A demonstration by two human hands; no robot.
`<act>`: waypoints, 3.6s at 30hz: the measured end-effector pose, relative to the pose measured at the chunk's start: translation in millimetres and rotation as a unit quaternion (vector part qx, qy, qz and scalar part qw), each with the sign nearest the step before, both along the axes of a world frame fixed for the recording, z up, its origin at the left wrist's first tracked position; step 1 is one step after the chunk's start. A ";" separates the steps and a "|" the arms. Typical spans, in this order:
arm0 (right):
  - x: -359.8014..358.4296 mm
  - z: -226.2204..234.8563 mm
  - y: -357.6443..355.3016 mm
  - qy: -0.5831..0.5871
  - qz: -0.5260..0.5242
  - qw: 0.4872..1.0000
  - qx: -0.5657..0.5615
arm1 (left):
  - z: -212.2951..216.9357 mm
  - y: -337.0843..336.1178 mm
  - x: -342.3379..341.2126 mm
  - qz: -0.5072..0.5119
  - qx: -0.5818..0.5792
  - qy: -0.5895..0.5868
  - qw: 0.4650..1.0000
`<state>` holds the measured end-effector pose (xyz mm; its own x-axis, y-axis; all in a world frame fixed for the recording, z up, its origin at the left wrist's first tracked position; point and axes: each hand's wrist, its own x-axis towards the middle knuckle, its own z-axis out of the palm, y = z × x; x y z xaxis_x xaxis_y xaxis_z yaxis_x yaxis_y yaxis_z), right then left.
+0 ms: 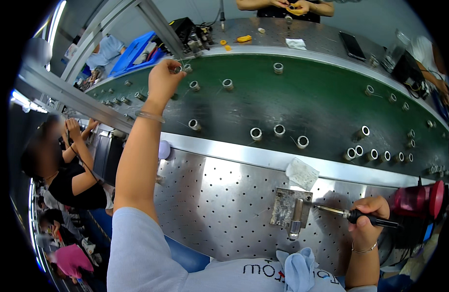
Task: The person uses a soldering iron to apply solder to small cylindrical metal components held in a vise. They repeatedly pick up components from a green workbench, secure them, solder a joint, and place them back on the bench.
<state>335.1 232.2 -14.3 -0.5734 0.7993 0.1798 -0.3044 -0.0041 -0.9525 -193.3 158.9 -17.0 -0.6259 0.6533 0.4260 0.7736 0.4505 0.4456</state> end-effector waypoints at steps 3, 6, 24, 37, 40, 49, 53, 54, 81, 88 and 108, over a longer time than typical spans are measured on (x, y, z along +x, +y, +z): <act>-6.2 -0.8 -1.9 -0.012 -0.018 1.000 0.021 | 15.4 -15.6 -20.1 0.016 -0.045 -0.034 0.998; -5.6 -3.1 -0.6 0.002 -0.009 1.000 0.003 | 5.5 -30.5 -24.5 -0.005 -0.133 -0.057 0.989; -4.3 2.3 -1.6 -0.024 -0.009 0.999 -0.040 | 34.8 6.1 146.4 -0.275 -0.079 -0.119 0.951; -3.1 2.7 -3.1 -0.013 -0.005 0.999 -0.038 | -14.1 33.3 201.7 -0.348 -0.147 0.022 0.926; -1.7 0.5 -3.0 -0.004 -0.011 0.999 -0.041 | -4.8 50.1 182.9 -0.332 -0.115 0.076 0.933; -6.1 2.3 -1.5 -0.019 -0.015 0.999 -0.033 | -26.3 67.5 88.9 -0.193 -0.109 0.142 0.965; -4.1 3.7 -1.6 -0.012 -0.019 0.999 -0.032 | 7.0 48.2 125.9 -0.229 -0.025 0.017 0.973; -3.8 4.2 -1.6 -0.012 -0.020 0.999 -0.030 | 14.9 39.2 137.6 -0.239 -0.022 -0.037 0.970; -1.9 7.1 0.1 -0.010 -0.006 0.998 -0.054 | 13.3 -5.0 248.3 -0.358 -0.056 -0.729 0.581; -5.7 5.1 -5.8 0.006 0.017 0.998 -0.055 | 1.8 -15.9 258.0 -0.393 -0.114 -0.775 0.482; -6.0 3.7 -13.6 -0.041 0.036 0.998 -0.030 | -1.4 -27.1 277.9 -0.410 0.046 -0.710 0.571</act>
<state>329.1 218.6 -10.5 -0.6408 0.7633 0.0823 -0.2217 -0.0813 -0.9717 84.5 131.8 -18.4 0.1169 0.9903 -0.0746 -0.4616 0.1206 0.8789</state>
